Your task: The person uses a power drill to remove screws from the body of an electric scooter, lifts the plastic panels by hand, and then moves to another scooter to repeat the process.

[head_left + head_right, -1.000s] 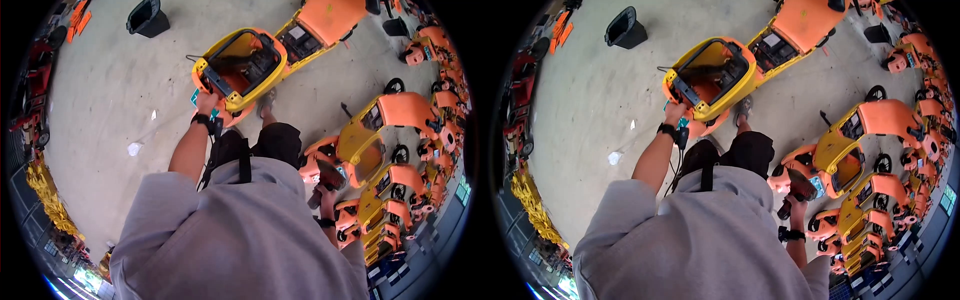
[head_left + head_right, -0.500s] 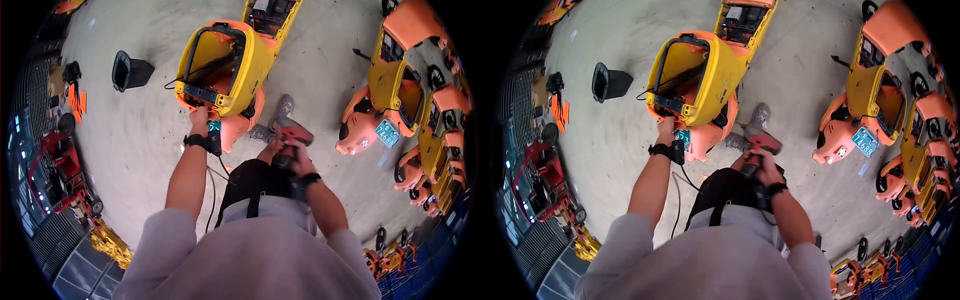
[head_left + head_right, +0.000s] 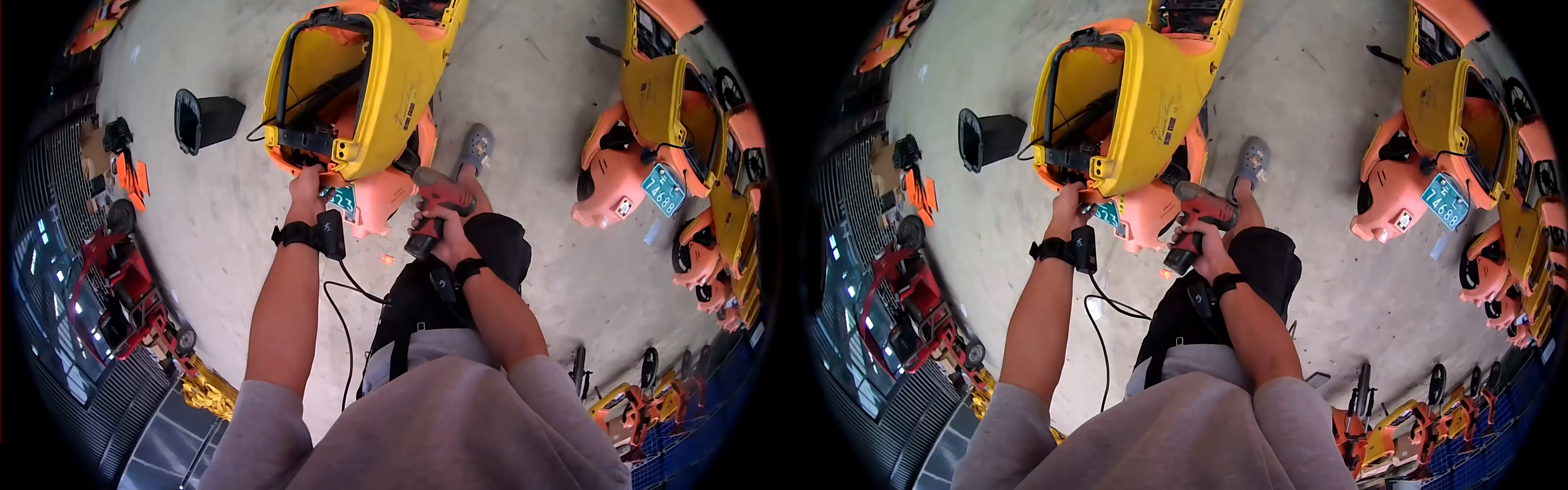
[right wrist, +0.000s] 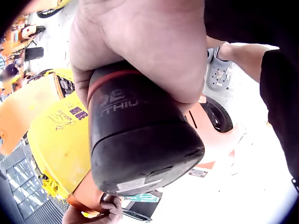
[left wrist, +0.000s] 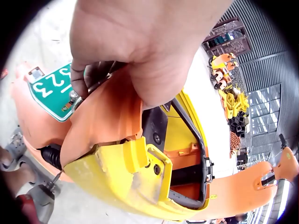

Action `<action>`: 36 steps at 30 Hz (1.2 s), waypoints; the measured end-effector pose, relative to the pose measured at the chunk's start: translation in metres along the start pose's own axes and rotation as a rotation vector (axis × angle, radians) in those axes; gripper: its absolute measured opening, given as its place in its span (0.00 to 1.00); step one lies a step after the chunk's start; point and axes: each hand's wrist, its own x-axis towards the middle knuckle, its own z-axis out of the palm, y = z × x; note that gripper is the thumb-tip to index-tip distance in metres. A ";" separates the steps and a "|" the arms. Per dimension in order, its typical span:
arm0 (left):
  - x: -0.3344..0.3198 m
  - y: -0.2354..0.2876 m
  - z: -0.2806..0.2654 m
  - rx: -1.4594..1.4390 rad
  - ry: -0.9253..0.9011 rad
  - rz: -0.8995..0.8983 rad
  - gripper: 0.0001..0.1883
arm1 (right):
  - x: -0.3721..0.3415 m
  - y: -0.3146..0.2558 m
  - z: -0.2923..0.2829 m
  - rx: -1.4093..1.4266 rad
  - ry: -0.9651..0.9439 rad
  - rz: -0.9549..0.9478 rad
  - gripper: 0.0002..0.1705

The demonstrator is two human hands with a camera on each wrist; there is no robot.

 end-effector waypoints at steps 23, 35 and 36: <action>0.001 0.003 -0.004 0.006 -0.022 -0.035 0.13 | 0.002 0.014 0.002 0.150 -0.066 -0.007 0.18; 0.001 0.004 -0.005 0.004 -0.031 -0.042 0.12 | -0.002 0.015 0.003 0.186 -0.087 -0.030 0.18; 0.002 0.003 -0.005 -0.002 -0.027 -0.038 0.12 | -0.001 0.014 0.003 0.178 -0.079 -0.026 0.17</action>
